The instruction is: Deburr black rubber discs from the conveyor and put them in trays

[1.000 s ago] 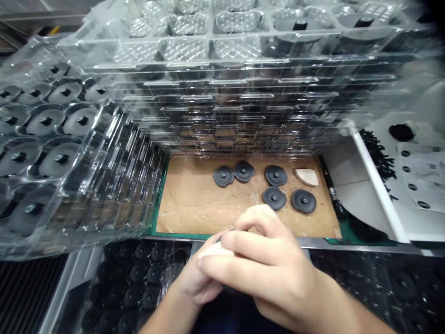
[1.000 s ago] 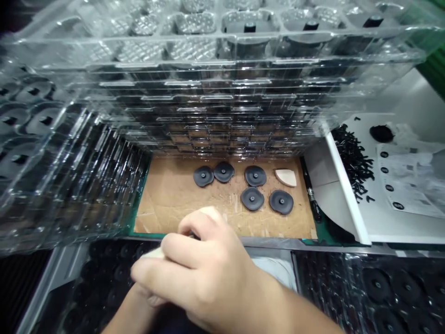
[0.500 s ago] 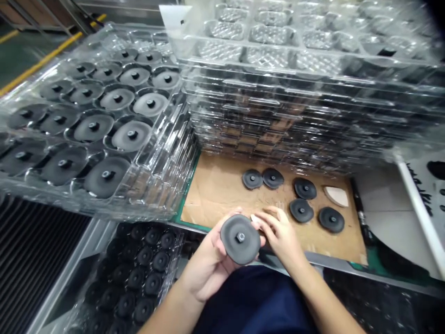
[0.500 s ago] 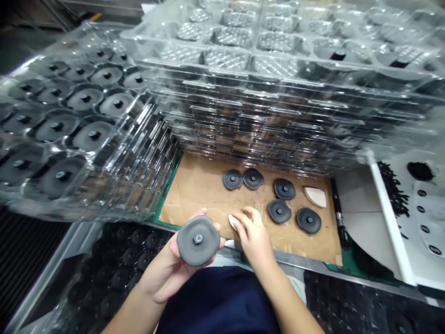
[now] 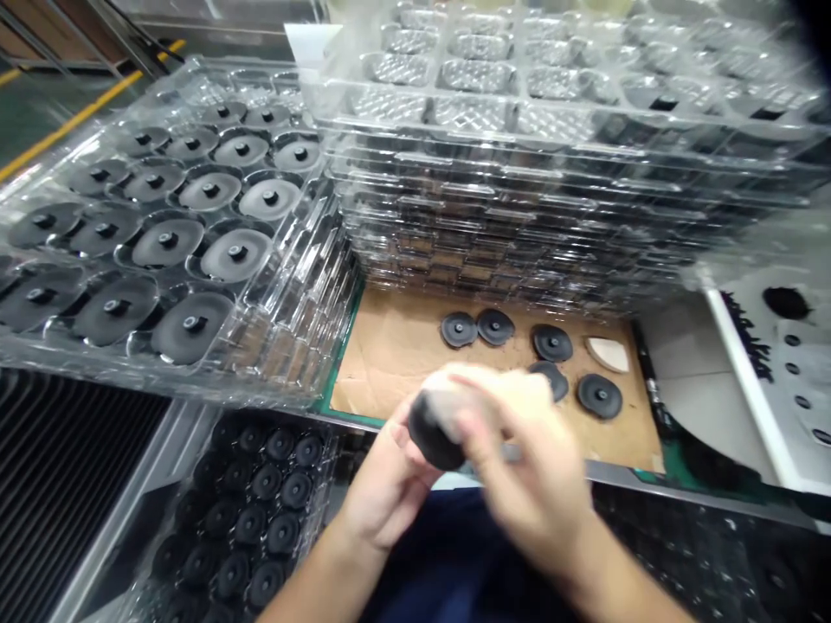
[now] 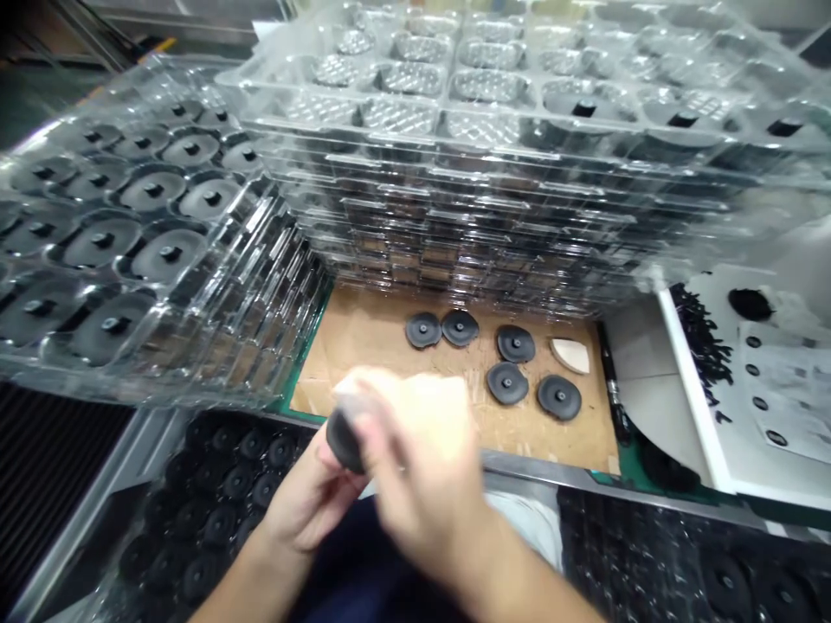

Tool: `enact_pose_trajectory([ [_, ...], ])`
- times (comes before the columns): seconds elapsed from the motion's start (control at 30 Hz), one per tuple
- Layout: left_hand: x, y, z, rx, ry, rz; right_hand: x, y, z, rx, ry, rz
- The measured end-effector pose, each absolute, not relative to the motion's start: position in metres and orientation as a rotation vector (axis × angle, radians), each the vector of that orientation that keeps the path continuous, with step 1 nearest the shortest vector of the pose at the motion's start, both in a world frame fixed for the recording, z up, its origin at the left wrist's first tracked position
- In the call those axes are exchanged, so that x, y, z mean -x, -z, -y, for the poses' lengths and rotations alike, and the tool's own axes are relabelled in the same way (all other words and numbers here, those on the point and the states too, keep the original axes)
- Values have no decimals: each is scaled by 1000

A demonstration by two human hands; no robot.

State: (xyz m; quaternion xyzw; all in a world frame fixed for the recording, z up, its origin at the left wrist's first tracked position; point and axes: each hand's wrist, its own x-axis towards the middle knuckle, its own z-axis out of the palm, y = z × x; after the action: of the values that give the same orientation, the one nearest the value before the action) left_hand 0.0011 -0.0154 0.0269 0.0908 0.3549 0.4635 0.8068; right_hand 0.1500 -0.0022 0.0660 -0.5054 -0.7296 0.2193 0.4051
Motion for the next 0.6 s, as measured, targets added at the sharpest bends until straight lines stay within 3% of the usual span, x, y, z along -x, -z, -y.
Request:
enact_pose_trajectory([
  [0.17,-17,-37,11,-241,-986,-834,-146,-86,10,1142,-835,2016],
  [0.3,-30,-43,12,-260,-891,-825,-155,-85,4,1170,-560,1976],
  [0.43,-32,-45,11,-259,-852,-744,-178,-85,11,990,-866,2016],
  [0.6,-37,-43,8,-216,-774,-784,-214,-89,25,1225,-906,2057],
])
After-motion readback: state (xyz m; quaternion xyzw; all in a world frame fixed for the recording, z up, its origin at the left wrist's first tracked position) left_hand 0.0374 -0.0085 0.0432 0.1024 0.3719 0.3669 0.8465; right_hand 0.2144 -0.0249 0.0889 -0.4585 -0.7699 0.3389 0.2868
